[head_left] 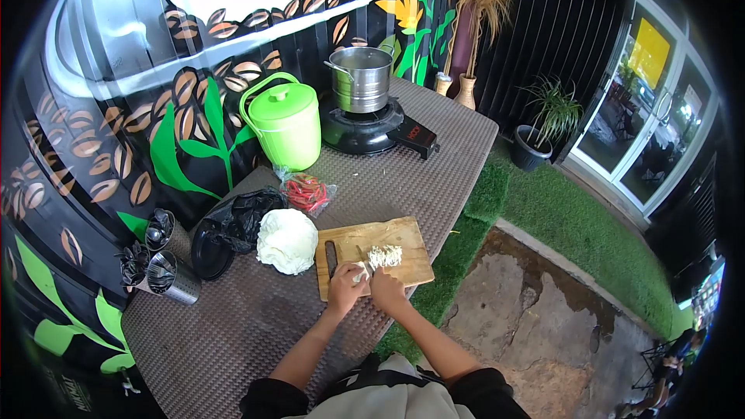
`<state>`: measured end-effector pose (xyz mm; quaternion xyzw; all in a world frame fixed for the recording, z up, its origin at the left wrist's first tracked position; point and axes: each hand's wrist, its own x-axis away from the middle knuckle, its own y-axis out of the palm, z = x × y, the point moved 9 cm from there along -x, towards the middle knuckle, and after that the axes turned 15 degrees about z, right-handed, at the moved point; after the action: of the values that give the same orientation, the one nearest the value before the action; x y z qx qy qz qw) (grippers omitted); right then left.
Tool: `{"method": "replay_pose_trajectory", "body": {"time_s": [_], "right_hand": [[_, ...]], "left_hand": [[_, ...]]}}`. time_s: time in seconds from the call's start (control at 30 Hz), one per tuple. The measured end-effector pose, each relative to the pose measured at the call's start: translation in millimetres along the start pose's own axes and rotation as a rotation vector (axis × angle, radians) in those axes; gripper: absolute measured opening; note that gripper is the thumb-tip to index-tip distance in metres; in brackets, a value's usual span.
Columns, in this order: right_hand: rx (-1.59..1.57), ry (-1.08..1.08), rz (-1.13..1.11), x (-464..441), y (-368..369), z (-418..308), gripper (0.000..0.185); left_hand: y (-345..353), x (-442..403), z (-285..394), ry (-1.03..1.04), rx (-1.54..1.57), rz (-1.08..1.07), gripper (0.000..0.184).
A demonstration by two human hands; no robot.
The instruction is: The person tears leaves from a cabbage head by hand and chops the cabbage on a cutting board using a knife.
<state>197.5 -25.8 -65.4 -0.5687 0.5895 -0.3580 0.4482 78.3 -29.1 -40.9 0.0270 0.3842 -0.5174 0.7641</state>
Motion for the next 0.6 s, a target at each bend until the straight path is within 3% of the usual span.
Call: {"method": "replay_pose_trajectory", "body": {"time_s": [0.17, 0.27, 0.33, 0.37, 0.43, 0.53, 0.6], "right_hand": [[0.019, -0.063, 0.012, 15.8, 2.0, -1.5, 0.025], [-0.025, 0.081, 0.053, 24.9, 10.0, 3.4, 0.026], [0.029, -0.009, 0.263, 20.3, 5.7, -2.7, 0.026], [0.029, -0.008, 0.263, 17.4, 11.3, 0.5, 0.026], [-0.025, 0.049, 0.046, 6.3, 9.0, -3.7, 0.025], [0.024, -0.018, 0.041, -2.5, 3.2, -4.7, 0.025], [0.013, -0.045, 0.01, 4.7, -3.3, -4.4, 0.024]], "left_hand": [[0.7, 1.1, -0.2, -0.011, -0.007, 0.017, 0.016], [-0.8, -0.3, 0.1, -0.021, -0.008, 0.016, 0.016], [-1.1, 0.8, 1.6, -0.021, 0.004, 0.01, 0.015], [-1.9, -0.6, 3.7, 0.0, -0.009, 0.023, 0.015], [-1.8, -0.4, 3.5, 0.024, -0.021, 0.034, 0.015], [-1.3, -0.4, 7.4, 0.095, -0.065, 0.048, 0.014], [2.2, 1.2, 0.1, -0.021, -0.001, -0.007, 0.014]]}}
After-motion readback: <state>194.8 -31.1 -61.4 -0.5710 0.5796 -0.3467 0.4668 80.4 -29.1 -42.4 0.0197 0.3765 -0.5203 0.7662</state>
